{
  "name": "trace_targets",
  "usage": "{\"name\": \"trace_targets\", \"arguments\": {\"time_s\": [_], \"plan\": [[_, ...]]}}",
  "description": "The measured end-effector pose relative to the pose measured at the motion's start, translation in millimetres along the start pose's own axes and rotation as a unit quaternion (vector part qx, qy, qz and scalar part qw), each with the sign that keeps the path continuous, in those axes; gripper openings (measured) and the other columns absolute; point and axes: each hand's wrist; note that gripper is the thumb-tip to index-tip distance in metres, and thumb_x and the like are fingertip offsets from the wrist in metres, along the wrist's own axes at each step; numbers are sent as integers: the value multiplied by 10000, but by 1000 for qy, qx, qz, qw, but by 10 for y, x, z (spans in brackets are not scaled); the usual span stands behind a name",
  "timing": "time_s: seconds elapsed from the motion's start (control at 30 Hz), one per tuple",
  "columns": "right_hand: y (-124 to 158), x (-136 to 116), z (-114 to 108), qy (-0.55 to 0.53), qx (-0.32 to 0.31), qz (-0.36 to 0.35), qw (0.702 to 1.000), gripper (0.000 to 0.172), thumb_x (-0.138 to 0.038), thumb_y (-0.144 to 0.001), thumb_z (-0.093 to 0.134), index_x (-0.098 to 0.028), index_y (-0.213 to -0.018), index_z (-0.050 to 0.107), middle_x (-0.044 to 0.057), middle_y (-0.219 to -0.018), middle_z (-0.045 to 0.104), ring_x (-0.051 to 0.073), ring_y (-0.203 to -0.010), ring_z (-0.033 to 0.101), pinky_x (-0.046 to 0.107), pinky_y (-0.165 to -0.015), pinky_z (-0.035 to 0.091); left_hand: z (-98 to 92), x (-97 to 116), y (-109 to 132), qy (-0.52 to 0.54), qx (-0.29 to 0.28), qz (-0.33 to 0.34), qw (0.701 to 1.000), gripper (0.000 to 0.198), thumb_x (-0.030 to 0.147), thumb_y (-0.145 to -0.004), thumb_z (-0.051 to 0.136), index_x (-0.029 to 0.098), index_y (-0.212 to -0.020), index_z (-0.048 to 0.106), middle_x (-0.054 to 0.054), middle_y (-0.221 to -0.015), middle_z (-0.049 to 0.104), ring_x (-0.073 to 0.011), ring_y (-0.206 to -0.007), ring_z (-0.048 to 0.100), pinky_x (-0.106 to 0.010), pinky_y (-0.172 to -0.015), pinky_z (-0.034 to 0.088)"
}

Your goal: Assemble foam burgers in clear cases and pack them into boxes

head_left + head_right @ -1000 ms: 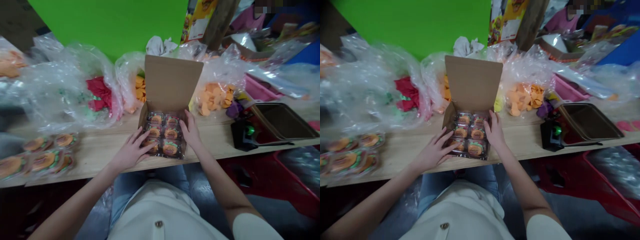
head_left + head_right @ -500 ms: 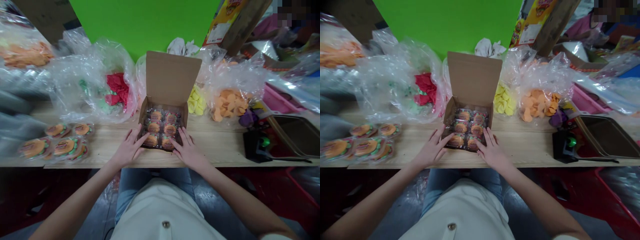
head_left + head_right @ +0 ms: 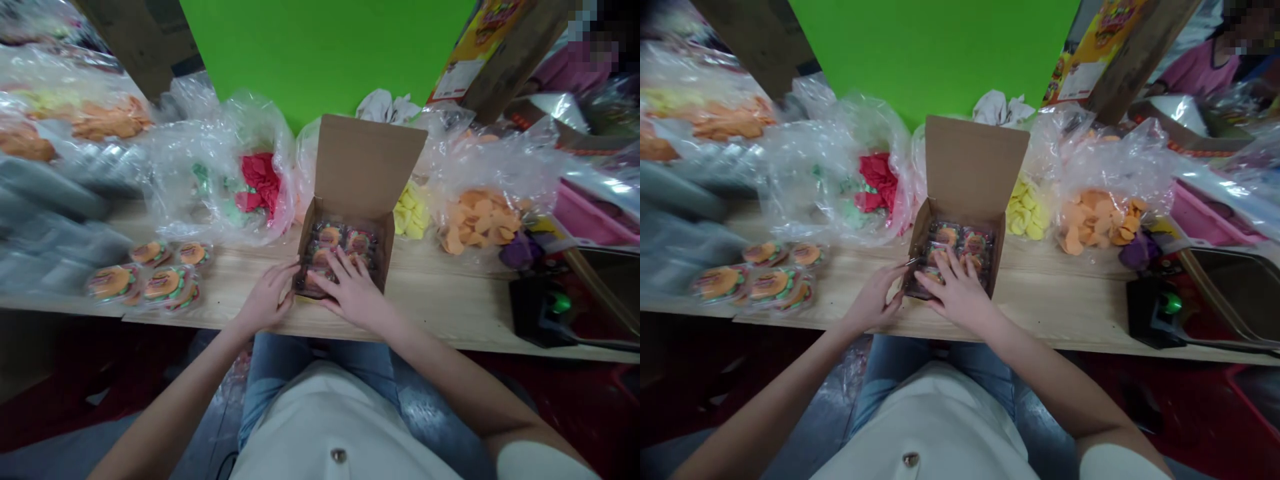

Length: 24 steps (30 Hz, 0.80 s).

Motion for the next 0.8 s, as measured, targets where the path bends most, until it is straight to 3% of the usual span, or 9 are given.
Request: {"name": "trace_targets", "arguments": {"time_s": [0.1,0.17,0.3,0.47,0.57,0.63,0.7,0.8], "plan": [[-37,-26,146,3,-17,-4,1000,401,-385,-876,451,-330,-1274,438,109,-1471,183,327,-1331,186,586,-994,211,109,21,76,183,35,-72,980,597,180,-838,358,186,-1391,131,-148,-1433,276,-223,-1270,363,-443,-989,379],[-16,-3,184,6,-22,-1,1000,389,-379,-880,445,-311,-1263,455,121,-1466,193,329,-1320,217,579,-990,218,186,19,109,262,47,-111,957,527,191,-867,302,196,-1379,178,-142,-1427,291,-220,-1258,382,-431,-975,400],[-26,77,99,3,-40,-7,999,371,-338,-885,436,-289,-1251,472,121,-1442,260,317,-1295,276,526,-955,295,276,18,115,290,48,-147,945,439,254,-889,339,213,-1325,308,-123,-1383,365,-227,-1239,403,-439,-1009,365],[-86,140,-30,3,-52,-10,999,333,-264,-871,460,-311,-1197,515,98,-1410,330,298,-1271,317,494,-934,323,382,56,95,261,56,-153,951,486,286,-867,420,216,-1322,265,-130,-1335,378,-208,-1207,424,-422,-983,396],[-85,109,28,0,-33,0,999,304,-279,-862,485,-299,-1160,542,107,-1404,337,301,-1285,293,507,-944,311,413,149,69,200,92,-160,962,470,261,-884,357,217,-1337,240,-135,-1343,370,-207,-1225,407,-426,-966,405],[-87,57,108,-8,-17,7,1000,290,-303,-858,493,-274,-1139,557,125,-1415,314,295,-1292,284,515,-960,298,384,245,17,98,109,-138,979,493,244,-883,345,207,-1361,226,-138,-1410,296,-226,-1299,304,-449,-1010,344],[-87,3,178,-20,-4,8,1000,286,-317,-854,494,-228,-1113,573,145,-1420,296,284,-1297,279,509,-993,279,324,336,-65,-23,66,-82,994,523,247,-883,348,202,-1387,215,-117,-1457,241,-237,-1346,199,-471,-1070,225],[-26,-17,189,-40,22,-7,999,294,-300,-850,477,-170,-1093,580,140,-1417,305,266,-1320,237,475,-1044,257,223,397,-189,-144,-43,17,989,583,361,-882,371,187,-1410,195,-100,-1449,284,-236,-1348,200,-457,-1102,108]]}}
Point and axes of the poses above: each hand's wrist, its own y-axis away from the middle knuckle, its own z-axis out of the palm, x = y × z
